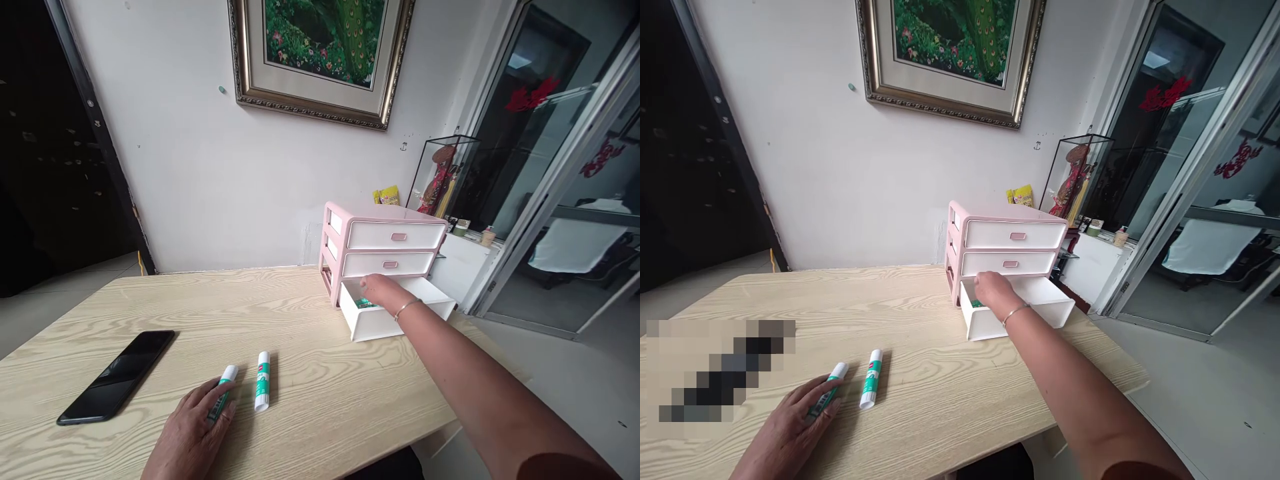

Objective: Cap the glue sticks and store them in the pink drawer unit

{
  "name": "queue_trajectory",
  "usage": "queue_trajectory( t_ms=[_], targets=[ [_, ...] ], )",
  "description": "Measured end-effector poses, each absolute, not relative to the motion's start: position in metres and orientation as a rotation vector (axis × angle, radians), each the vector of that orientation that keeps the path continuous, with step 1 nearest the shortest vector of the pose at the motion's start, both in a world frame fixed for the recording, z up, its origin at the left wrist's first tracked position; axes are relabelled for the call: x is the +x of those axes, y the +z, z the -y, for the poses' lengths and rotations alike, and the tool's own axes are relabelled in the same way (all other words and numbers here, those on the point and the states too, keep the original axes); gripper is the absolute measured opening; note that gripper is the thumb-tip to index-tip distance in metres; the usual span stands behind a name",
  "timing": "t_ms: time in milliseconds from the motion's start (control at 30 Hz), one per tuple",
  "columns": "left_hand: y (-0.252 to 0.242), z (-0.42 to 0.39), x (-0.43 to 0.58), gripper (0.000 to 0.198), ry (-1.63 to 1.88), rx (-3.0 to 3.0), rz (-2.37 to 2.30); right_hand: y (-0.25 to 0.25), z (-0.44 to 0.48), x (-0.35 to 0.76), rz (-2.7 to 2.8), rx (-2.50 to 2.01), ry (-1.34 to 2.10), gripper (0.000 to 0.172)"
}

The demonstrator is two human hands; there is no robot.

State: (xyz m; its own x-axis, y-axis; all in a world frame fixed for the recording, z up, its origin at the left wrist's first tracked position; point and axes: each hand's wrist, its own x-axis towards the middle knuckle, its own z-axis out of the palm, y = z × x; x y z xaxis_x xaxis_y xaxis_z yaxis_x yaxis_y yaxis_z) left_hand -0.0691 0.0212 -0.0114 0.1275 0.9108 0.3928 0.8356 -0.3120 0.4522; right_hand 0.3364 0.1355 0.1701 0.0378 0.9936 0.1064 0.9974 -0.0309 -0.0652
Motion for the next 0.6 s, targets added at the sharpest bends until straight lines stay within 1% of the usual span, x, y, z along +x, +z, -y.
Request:
queue_trajectory(
  t_ms=[67, 133, 200, 300, 367, 433, 533, 600],
  targets=[
    [-0.012, -0.021, -0.069, 0.038, 0.926, 2.253, -1.764, 0.166, -0.117, 0.314, 2.112, -2.102, -0.067, 0.033],
    [-0.013, -0.021, -0.068, 0.041, 0.908, 2.227, -1.768, 0.152, -0.095, 0.285, 2.156, -1.975, -0.013, 0.031],
    [-0.012, -0.020, -0.066, 0.044, 0.899, 2.195, -1.764, 0.131, -0.072, 0.254, 2.208, -1.852, 0.149, 0.031],
    [-0.006, -0.015, -0.062, 0.046, 0.939, 2.143, -1.768, 0.100, -0.048, 0.214, 2.266, -1.784, 0.328, 0.040],
    [-0.002, -0.011, -0.059, 0.046, 0.964, 2.087, -1.812, 0.083, -0.042, 0.193, 2.303, -1.757, 0.373, 0.043],
    [0.003, -0.007, -0.056, 0.046, 0.974, 2.023, -1.835, 0.073, -0.041, 0.176, 2.316, -1.718, 0.405, 0.041],
    [0.009, -0.003, -0.053, 0.045, 0.994, 1.930, -1.799, 0.064, -0.043, 0.156, 2.299, -1.615, 0.473, 0.036],
    [0.015, 0.000, -0.050, 0.043, 1.008, 1.887, -1.755, 0.061, -0.043, 0.144, 2.297, -1.527, 0.514, 0.039]
  ],
)
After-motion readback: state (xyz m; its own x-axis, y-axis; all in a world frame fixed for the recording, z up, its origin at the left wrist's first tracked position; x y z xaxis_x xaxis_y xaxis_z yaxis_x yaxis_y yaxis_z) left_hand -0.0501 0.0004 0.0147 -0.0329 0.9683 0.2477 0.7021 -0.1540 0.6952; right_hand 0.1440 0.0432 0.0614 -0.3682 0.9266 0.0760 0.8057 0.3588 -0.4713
